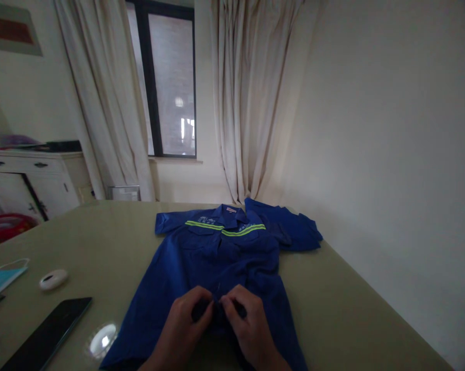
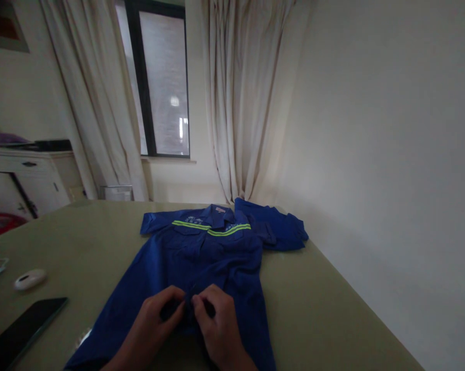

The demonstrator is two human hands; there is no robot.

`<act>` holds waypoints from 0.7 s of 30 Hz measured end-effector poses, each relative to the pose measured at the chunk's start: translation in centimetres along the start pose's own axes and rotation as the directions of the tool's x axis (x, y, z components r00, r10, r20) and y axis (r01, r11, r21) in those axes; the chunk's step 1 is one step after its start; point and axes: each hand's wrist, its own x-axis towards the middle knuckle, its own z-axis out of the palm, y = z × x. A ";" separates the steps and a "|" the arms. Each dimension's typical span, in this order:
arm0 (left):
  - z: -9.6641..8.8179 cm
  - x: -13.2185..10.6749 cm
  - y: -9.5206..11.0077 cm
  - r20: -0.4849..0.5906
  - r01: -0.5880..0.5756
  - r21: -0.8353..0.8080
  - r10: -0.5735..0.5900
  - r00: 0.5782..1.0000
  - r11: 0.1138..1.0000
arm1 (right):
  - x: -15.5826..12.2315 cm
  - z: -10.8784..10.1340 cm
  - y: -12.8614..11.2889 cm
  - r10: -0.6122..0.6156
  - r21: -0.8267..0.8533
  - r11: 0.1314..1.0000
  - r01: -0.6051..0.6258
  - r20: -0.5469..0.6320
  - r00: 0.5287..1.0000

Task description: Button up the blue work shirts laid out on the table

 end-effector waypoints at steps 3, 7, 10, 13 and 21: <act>0.3 0.1 -0.4 0.003 0.031 -0.028 -0.031 1.000 0.999 | 0.2 0.0 0.2 0.089 0.029 0.996 -0.089 0.005 0.996; 0.6 0.2 -1.0 -0.005 0.065 -0.104 -0.066 0.998 0.992 | 0.2 0.2 0.6 0.089 -0.034 0.995 -0.089 0.002 0.996; 0.6 0.3 -1.1 0.026 0.089 -0.182 -0.085 0.996 0.979 | -0.1 0.6 1.0 0.042 -0.105 0.994 -0.042 0.002 0.999; 0.5 0.4 -0.8 0.064 0.106 -0.248 -0.093 0.994 0.963 | -0.4 1.0 1.4 -0.023 -0.164 0.986 0.022 -0.001 1.000; 0.6 0.8 -0.9 0.059 0.168 -0.307 -0.157 0.986 0.937 | -0.8 1.2 1.4 -0.187 -0.305 0.937 0.169 -0.031 0.982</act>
